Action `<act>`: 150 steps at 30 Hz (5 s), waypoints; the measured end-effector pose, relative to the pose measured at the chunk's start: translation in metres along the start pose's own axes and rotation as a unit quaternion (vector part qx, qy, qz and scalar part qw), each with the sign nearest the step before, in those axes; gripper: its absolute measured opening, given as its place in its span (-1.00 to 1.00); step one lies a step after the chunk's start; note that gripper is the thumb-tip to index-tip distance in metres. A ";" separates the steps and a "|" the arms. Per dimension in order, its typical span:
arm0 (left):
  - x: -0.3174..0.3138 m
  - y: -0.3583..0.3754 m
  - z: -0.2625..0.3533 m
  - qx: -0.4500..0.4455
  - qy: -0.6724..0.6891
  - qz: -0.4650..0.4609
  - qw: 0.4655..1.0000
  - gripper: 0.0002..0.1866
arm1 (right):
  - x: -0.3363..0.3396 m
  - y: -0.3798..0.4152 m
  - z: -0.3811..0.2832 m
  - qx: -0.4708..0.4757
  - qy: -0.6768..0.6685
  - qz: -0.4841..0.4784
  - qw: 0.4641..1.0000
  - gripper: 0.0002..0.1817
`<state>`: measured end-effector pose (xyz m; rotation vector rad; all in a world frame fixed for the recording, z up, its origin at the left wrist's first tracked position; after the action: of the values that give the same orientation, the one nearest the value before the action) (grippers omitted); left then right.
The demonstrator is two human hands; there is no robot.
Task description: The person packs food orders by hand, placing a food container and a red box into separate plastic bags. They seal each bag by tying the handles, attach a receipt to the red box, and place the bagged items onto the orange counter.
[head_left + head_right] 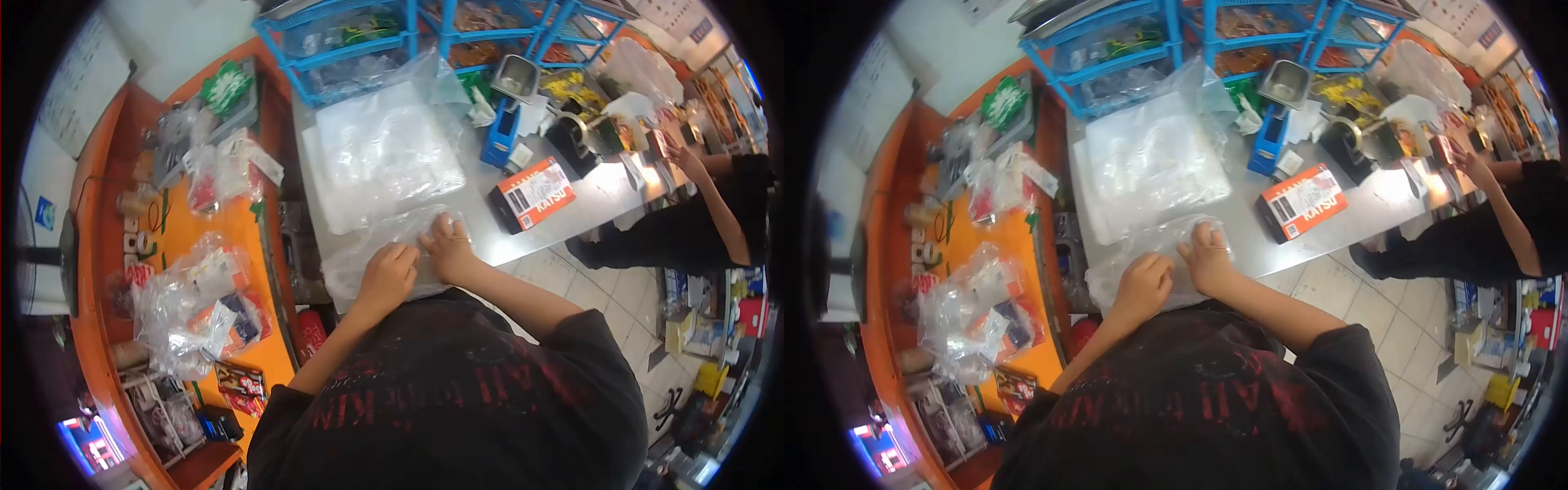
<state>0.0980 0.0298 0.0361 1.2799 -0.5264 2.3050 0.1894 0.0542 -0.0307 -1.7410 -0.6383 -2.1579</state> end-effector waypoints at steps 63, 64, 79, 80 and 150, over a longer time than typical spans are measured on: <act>-0.028 0.015 -0.062 0.204 -0.070 -0.188 0.958 -0.19 | 0.017 0.082 0.131 -0.204 -0.340 0.162 0.904 -0.66; -0.027 0.014 -0.063 0.205 -0.071 -0.186 0.958 -0.19 | 0.020 0.081 0.133 -0.202 -0.340 0.164 0.904 -0.66; -0.028 -0.007 -0.086 0.262 -0.111 -0.117 0.951 -0.10 | 0.108 -0.073 0.178 -0.058 -0.463 0.118 0.877 -0.80; -0.020 -0.009 -0.083 0.275 -0.113 -0.099 0.950 -0.10 | 0.124 -0.098 0.166 0.025 -0.472 0.162 0.866 -0.84; 0.017 0.020 -0.044 0.142 0.214 0.151 0.955 -0.77 | 0.062 -0.015 0.031 0.132 -0.413 0.158 0.887 -0.28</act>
<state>0.0485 0.0394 0.0266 0.8080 -0.2586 2.8927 0.1942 0.0861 0.0321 -2.3617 -0.7161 -0.9947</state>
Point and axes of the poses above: each hand's wrist, its own y-axis away from the middle knuckle, its own x-axis out of the back of the hand, z = x × y, the point moved 8 cm from there along -y, towards the middle knuckle, and after that the axes turned 2 degrees about -y, right-handed, at the moved point
